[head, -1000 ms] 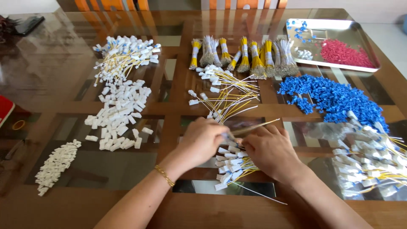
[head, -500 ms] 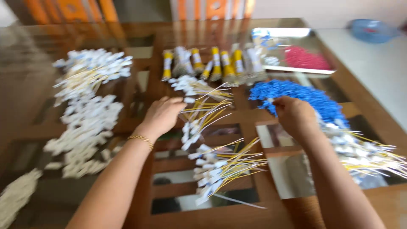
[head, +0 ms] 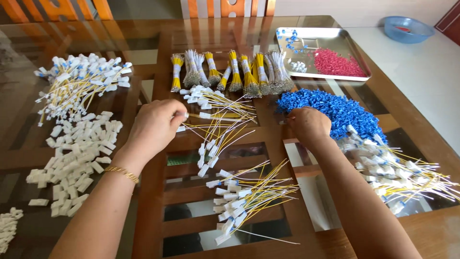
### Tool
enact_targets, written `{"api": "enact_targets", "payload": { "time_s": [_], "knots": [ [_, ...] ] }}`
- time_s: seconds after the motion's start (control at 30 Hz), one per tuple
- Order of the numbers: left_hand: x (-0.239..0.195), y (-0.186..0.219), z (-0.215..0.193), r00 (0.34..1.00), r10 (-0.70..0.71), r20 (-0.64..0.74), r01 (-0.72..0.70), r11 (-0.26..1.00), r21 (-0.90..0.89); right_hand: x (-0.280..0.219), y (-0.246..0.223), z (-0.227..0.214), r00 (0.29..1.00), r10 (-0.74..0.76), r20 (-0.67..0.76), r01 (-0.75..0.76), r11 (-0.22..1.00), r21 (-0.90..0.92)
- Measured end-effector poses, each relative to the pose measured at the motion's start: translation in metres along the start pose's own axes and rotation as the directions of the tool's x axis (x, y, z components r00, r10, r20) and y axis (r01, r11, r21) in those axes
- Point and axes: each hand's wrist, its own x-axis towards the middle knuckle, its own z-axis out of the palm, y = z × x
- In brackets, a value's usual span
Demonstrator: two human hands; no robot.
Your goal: Manually fitting small blue plastic caps onto the ends of wired electrical connectors.
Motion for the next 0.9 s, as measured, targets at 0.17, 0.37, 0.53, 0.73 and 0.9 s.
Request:
{"api": "enact_targets", "payload": {
  "time_s": [0.17,0.37,0.53,0.73,0.9],
  "knots": [
    [-0.021,0.058,-0.034,0.963,-0.269,0.024,0.231,0.771,-0.594,-0.011,-0.011,-0.008,0.998,0.046,-0.04,-0.042,0.993,0.107],
    [-0.055,0.101,-0.003,0.917,-0.348,0.193,0.317,0.346,-0.883,-0.074,-0.074,-0.106,0.997,-0.046,0.057,-0.009,0.701,0.713],
    [-0.065,0.13,0.008,0.904,-0.309,0.295,0.362,0.189,-0.913,-0.13,-0.121,-0.165,0.967,-0.254,0.018,0.052,0.266,0.963],
    [-0.076,0.137,0.013,0.921,-0.31,0.237,0.326,0.28,-0.903,-0.146,-0.145,-0.144,0.966,-0.259,-0.023,0.036,0.045,0.998],
    [-0.081,0.139,0.016,0.928,-0.312,0.204,0.288,0.254,-0.923,-0.152,-0.154,-0.131,0.945,-0.188,-0.269,0.295,0.126,0.947]
  ]
}}
